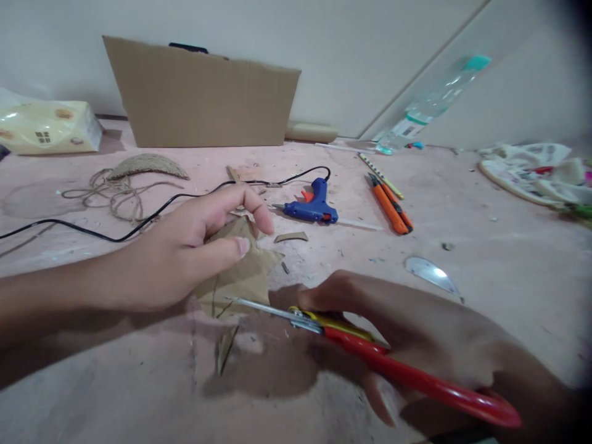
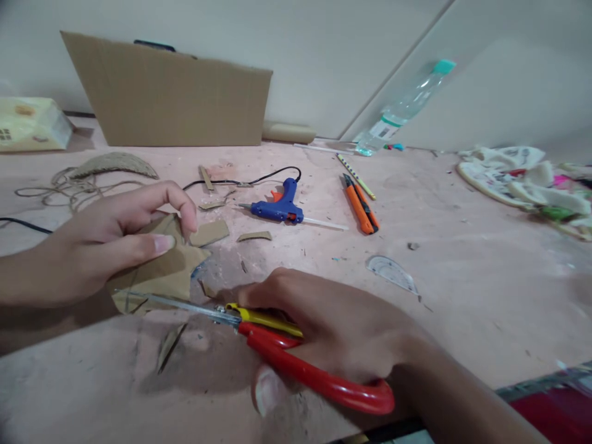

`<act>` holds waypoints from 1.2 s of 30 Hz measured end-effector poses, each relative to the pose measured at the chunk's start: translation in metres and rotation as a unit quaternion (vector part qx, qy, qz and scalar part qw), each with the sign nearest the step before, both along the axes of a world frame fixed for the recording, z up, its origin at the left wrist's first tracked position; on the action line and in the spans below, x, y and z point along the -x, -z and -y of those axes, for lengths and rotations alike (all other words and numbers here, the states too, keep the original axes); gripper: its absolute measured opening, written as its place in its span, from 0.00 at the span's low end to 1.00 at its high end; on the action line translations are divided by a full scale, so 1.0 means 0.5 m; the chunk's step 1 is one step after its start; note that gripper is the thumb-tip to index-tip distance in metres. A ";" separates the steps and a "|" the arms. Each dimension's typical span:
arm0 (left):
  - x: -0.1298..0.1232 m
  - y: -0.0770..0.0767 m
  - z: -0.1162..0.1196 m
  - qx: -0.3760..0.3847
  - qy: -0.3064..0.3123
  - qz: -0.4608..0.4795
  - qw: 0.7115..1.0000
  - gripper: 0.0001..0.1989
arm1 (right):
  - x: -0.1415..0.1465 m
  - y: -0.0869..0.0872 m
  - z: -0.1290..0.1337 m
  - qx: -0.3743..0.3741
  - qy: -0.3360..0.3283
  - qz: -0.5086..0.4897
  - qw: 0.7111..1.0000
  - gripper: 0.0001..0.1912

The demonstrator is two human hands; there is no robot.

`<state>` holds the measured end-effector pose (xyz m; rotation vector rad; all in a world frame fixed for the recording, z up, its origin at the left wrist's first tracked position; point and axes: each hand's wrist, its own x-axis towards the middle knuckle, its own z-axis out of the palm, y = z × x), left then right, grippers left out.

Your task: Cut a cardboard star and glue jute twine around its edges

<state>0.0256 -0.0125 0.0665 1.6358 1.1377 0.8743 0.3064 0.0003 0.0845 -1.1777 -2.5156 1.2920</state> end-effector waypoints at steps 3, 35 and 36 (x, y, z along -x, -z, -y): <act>-0.003 0.000 0.002 0.007 -0.010 -0.001 1.000 0.07 | -0.001 -0.003 0.006 0.059 -0.004 -0.022 0.998 0.06; -0.001 -0.008 0.015 0.012 0.004 -0.015 1.000 0.12 | -0.005 0.004 0.017 -0.001 -0.007 0.014 1.000 0.06; -0.002 -0.009 0.017 0.020 0.002 -0.010 1.000 0.12 | -0.002 0.004 0.015 0.002 -0.012 0.009 1.000 0.05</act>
